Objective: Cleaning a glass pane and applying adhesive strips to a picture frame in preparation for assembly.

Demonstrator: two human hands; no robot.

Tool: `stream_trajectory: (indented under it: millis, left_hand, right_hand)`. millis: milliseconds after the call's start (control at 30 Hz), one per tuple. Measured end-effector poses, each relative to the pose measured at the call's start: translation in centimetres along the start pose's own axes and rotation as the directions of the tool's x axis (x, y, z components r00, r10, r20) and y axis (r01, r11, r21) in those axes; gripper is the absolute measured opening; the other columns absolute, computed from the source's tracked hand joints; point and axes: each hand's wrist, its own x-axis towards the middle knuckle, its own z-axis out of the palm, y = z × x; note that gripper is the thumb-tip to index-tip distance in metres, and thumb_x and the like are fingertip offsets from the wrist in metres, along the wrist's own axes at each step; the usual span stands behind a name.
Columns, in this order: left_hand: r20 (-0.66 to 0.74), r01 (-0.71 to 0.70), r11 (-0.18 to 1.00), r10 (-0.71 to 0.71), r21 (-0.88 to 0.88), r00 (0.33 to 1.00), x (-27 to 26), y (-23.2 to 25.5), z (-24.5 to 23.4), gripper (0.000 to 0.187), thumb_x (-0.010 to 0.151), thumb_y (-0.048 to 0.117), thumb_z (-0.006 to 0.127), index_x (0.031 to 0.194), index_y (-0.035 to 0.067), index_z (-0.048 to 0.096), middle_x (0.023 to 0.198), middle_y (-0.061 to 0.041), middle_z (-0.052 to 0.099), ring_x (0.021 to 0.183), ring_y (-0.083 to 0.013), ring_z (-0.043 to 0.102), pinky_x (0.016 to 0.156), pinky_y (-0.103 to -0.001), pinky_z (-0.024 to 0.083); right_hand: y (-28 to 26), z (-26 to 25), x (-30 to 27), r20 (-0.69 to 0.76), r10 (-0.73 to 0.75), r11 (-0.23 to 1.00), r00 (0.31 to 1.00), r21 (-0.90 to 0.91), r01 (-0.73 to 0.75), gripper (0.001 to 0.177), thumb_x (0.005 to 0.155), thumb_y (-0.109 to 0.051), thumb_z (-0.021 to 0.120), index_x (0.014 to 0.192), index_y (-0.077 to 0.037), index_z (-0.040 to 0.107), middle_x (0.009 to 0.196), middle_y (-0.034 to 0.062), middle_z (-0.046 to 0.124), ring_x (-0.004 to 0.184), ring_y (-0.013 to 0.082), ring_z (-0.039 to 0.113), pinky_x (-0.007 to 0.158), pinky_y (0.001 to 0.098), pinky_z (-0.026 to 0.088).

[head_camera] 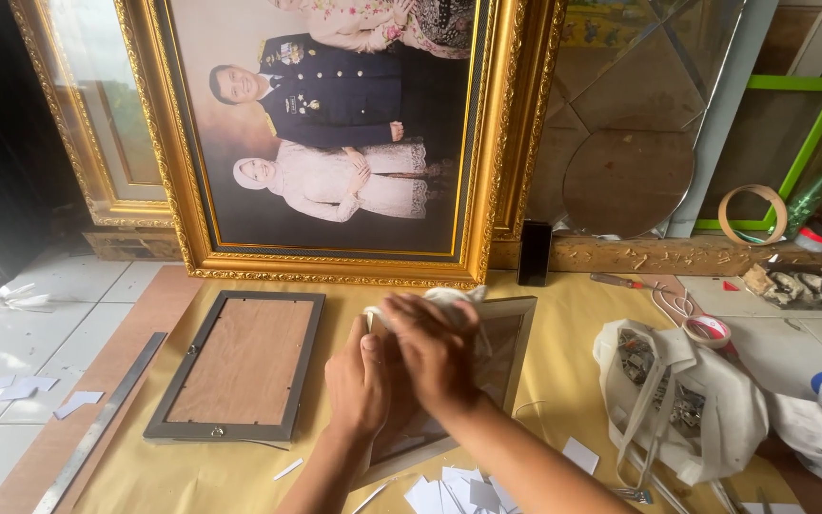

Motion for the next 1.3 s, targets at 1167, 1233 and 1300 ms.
stream_trajectory:
  millis: [1167,1233,1300]
  left_hand:
    - [-0.034,0.065,0.998,-0.065,-0.001,0.997,-0.4,-3.8,1.8,0.056,0.112,0.064,0.028,0.088,0.015,0.042,0.062,-0.003,0.04,0.056,-0.0242,0.038,0.059,-0.045,0.031]
    - [-0.024,0.087,0.996,-0.087,-0.011,0.996,-0.1,-4.4,1.7,0.059,0.11,0.067,0.027,0.086,0.015,0.039,0.062,-0.003,0.039,0.056,-0.0233,0.037,0.059,-0.045,0.03]
    - [-0.022,0.093,0.995,-0.094,-0.028,0.995,0.3,-5.1,1.6,0.059,0.109,0.069,0.031,0.091,0.014,0.044,0.062,-0.005,0.046,0.056,-0.0256,0.044,0.06,-0.046,0.034]
  right_hand:
    - [20.9,-7.3,-6.7,0.25,0.139,0.931,0.958,-0.361,-0.041,0.035,0.109,-0.016,0.068,0.14,-0.03,0.078,0.134,-0.006,0.085,0.124,0.0216,0.079,0.128,0.0712,0.027]
    - [21.2,-9.2,-5.2,0.334,0.25,0.897,0.909,-0.433,-0.087,0.037,0.111,-0.022,0.064,0.144,-0.034,0.075,0.135,-0.0089,0.084,0.123,0.0194,0.08,0.131,0.0688,0.023]
    - [18.1,-11.6,-1.2,0.315,0.896,0.343,0.314,-0.042,-0.938,0.048,0.118,-0.035,0.058,0.089,-0.009,0.086,0.062,0.0083,0.056,0.047,0.0198,0.056,0.043,0.0373,0.049]
